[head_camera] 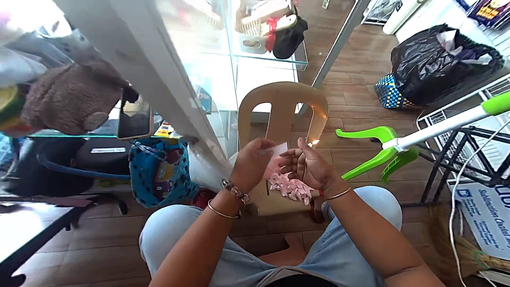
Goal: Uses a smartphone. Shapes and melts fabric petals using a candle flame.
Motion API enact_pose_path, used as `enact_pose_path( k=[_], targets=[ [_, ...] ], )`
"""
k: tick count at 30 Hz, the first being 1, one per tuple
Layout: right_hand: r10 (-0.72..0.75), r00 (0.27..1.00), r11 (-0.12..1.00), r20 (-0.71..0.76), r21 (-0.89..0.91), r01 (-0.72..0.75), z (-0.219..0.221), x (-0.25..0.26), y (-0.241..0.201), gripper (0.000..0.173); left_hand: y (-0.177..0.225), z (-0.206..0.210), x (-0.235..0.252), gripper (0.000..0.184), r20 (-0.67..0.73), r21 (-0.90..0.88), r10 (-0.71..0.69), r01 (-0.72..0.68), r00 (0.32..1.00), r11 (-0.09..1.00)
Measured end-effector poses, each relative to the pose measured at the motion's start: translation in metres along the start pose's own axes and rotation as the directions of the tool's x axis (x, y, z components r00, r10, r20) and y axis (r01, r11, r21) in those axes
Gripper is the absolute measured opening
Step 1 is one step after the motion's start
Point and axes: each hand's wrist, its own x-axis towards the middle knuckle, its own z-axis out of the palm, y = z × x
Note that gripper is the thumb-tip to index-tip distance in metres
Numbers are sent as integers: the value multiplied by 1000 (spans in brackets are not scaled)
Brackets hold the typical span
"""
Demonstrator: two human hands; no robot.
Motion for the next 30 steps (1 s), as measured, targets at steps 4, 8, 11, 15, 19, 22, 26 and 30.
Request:
enact_pose_path(
  k=[4, 8, 11, 15, 19, 22, 26, 30],
  targets=[
    [-71, 995, 997, -76, 20, 73, 0, -5, -2, 38, -3, 9, 6, 20, 15, -49, -14, 15, 1000, 999],
    [-198, 972, 979, -130, -85, 188, -5, -10, -1, 4, 2, 17, 5, 22, 62, -202, -142, 151, 988, 968],
    [-129, 968, 992, -217, -24, 127, -8, -13, -1, 5, -6, 24, 0, 43, -55, 83, 2, 2, 998, 997],
    [0, 951, 995, -309, 93, 30, -11, -12, 3, 7, -16, 35, 1, 52, 43, 606, 454, -385, 890, 697],
    [32, 965, 993, -261, 119, -1, -13, -11, 7, 8, -28, 50, 5, 18, 144, 647, 498, -462, 855, 607],
    [20, 970, 997, -240, 83, 0, -15, -11, 5, 6, -22, 51, 6, 13, 86, 580, 407, -378, 909, 722],
    [-73, 970, 994, -231, -99, 52, -22, -14, 3, 8, -9, 42, 13, 15, 140, 292, 20, -60, 990, 954],
    [-181, 962, 958, -203, -256, 126, -30, -18, 1, 9, -3, 36, 20, 12, 241, -14, -232, 243, 942, 970]
  ],
)
